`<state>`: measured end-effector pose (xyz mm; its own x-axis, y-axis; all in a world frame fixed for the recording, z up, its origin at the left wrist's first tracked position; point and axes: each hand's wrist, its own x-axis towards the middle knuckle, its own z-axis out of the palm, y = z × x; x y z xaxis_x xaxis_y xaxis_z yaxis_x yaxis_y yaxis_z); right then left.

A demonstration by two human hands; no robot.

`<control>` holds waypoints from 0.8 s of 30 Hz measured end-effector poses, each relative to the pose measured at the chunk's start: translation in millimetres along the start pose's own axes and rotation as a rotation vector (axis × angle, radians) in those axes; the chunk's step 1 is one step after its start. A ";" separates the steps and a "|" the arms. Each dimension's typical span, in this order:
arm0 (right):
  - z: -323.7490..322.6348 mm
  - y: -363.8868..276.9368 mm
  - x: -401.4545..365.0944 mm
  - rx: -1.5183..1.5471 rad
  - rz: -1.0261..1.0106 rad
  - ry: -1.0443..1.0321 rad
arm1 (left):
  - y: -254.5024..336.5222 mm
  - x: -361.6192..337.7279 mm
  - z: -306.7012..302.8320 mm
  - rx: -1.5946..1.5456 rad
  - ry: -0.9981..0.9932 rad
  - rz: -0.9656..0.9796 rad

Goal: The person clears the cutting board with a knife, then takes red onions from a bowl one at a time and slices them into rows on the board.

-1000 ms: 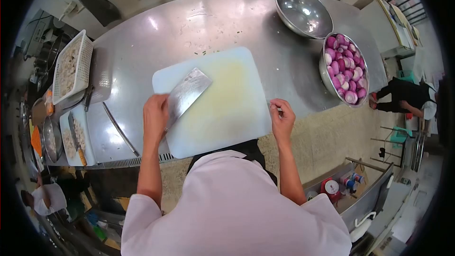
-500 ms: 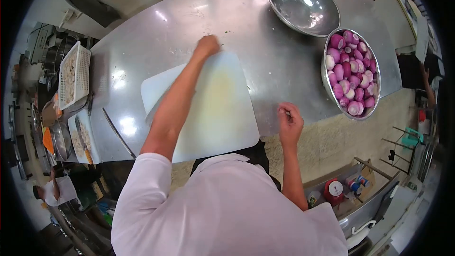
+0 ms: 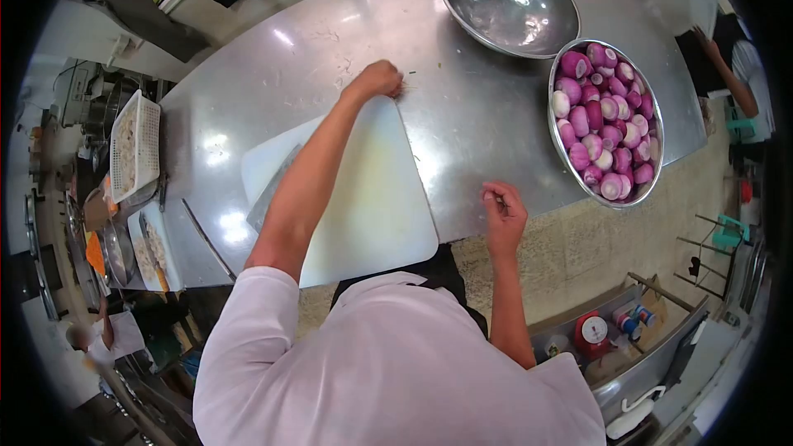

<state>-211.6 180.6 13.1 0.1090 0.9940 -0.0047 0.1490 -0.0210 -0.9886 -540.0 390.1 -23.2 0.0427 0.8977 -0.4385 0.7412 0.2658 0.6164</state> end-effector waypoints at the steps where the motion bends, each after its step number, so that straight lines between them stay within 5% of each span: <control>1: -0.5 -10.2 0.4 -0.018 -0.026 -0.028 | 4.3 9.1 -5.3 -0.303 -0.128 -0.009; 3: -6.6 -13.5 0.1 -0.038 -0.052 -0.039 | -35.1 36.1 -29.8 0.015 0.140 0.134; 5: -16.3 -7.5 -9.0 0.040 -0.010 0.076 | -39.5 35.3 -63.3 0.060 0.210 -0.135; 8: -26.1 9.3 -16.9 0.058 0.030 0.092 | -30.9 33.1 -58.5 0.172 0.103 -0.227; 9: -25.8 7.9 -16.5 0.059 0.029 0.092 | -21.2 28.3 -43.6 0.630 0.136 0.173; 10: -24.4 5.3 -17.7 0.059 0.042 0.078 | -5.1 35.9 -25.3 0.789 -0.028 0.234; 12: -22.4 2.3 -21.0 0.061 0.058 0.067 | 29.6 13.0 25.5 0.508 -0.011 0.306; 13: -21.5 1.5 -19.9 0.061 0.057 0.055 | 51.1 -7.4 32.2 0.199 -0.188 0.212; 15: -23.9 0.3 -18.3 0.063 0.056 0.053 | 69.1 -15.5 20.7 0.088 -0.235 0.153; 17: -31.8 -2.3 -23.8 0.040 0.054 0.073 | 29.6 28.5 -1.0 0.473 0.118 0.384; 18: -35.3 1.5 -26.9 0.038 0.058 0.077 | 29.6 25.8 -15.6 0.552 0.186 0.227; 21: -36.5 11.9 -28.8 0.062 0.066 0.103 | 38.6 -2.9 -8.2 0.622 -0.107 0.050; 24: -33.2 12.3 -35.8 0.078 0.075 0.122 | 46.0 -30.0 52.0 0.813 0.043 0.305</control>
<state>-181.1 141.3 6.2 0.2367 0.9693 -0.0658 0.0594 -0.0820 -0.9949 -472.4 357.1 -15.6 0.3043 0.9056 -0.2954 0.9509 -0.3074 0.0370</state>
